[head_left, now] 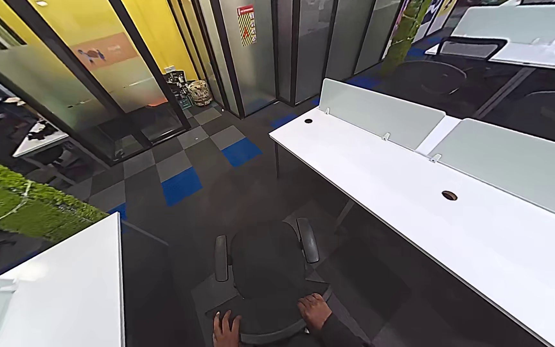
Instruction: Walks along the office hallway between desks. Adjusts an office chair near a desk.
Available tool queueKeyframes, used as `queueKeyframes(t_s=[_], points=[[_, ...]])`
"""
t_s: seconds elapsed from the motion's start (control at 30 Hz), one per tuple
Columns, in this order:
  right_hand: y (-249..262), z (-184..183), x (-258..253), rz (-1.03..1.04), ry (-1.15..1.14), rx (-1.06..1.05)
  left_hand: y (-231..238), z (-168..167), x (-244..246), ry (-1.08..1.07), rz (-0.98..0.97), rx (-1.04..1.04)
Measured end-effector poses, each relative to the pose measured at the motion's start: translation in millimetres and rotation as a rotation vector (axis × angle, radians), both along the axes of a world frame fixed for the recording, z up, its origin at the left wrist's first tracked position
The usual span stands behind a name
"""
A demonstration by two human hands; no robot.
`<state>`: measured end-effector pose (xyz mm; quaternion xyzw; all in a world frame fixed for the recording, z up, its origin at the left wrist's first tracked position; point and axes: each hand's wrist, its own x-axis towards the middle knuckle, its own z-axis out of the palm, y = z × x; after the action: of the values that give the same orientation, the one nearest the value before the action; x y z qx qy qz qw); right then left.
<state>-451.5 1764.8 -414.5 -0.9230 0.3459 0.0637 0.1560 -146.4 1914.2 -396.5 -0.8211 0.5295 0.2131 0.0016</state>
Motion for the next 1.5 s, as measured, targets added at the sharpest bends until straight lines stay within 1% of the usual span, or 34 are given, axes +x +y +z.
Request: queueKeyframes(t_s=[0.07, 0.17, 0.23, 0.33, 0.4, 0.47, 0.6, 0.7, 0.77, 0.87, 1.03, 1.13, 1.3, 1.5], points=[[-13.9, -2.9, 9.7, -0.021, -0.023, -0.068, -20.1, -1.4, 15.7, 0.032, -0.037, -0.018], [-35.1, -10.3, 32.6, -0.05, -0.02, -0.046, -50.8, -9.6, 48.1, 0.045, -0.096, -0.055], [-59.1, -8.7, 49.7, -0.086, 0.001, -0.048, -85.4, -14.4, 69.7, 0.049, -0.14, -0.071], [-103.8, 11.2, 88.5, -0.167, 0.135, 0.109, -147.1, -16.6, 105.7, 0.02, -0.185, -0.062], [-131.9, 14.3, 115.2, -0.233, 0.185, 0.157, -190.9, -22.2, 132.9, -0.003, -0.227, -0.048], [-158.3, 19.9, 141.0, -0.301, 0.229, 0.196, -237.7, -16.0, 157.1, -0.009, -0.269, 0.021], [-204.5, 31.7, 189.2, -0.415, 0.246, 0.191, -334.0, 7.6, 200.2, -0.035, -0.345, 0.18], [-230.9, 35.2, 217.2, -0.458, 0.216, 0.194, -393.8, 16.3, 227.9, -0.057, -0.405, 0.23], [-248.7, 33.7, 230.1, -0.482, 0.2, 0.187, -426.6, 16.6, 238.7, -0.089, -0.421, 0.224], [-278.0, 30.6, 238.8, -0.496, 0.205, 0.192, -469.8, 14.1, 244.1, -0.129, -0.422, 0.208], [-324.5, 25.2, 231.8, -0.465, 0.116, 0.17, -537.5, 8.6, 243.6, -0.137, -0.452, 0.22], [-357.9, 24.9, 230.3, -0.45, 0.091, 0.195, -582.2, 12.3, 241.5, -0.154, -0.465, 0.249], [-410.2, 25.9, 216.0, -0.465, 0.096, 0.262, -652.0, 14.4, 225.1, -0.179, -0.542, 0.26], [-466.3, 26.7, 192.6, -0.545, 0.07, 0.256, -733.2, 15.7, 195.2, -0.195, -0.617, 0.273]])
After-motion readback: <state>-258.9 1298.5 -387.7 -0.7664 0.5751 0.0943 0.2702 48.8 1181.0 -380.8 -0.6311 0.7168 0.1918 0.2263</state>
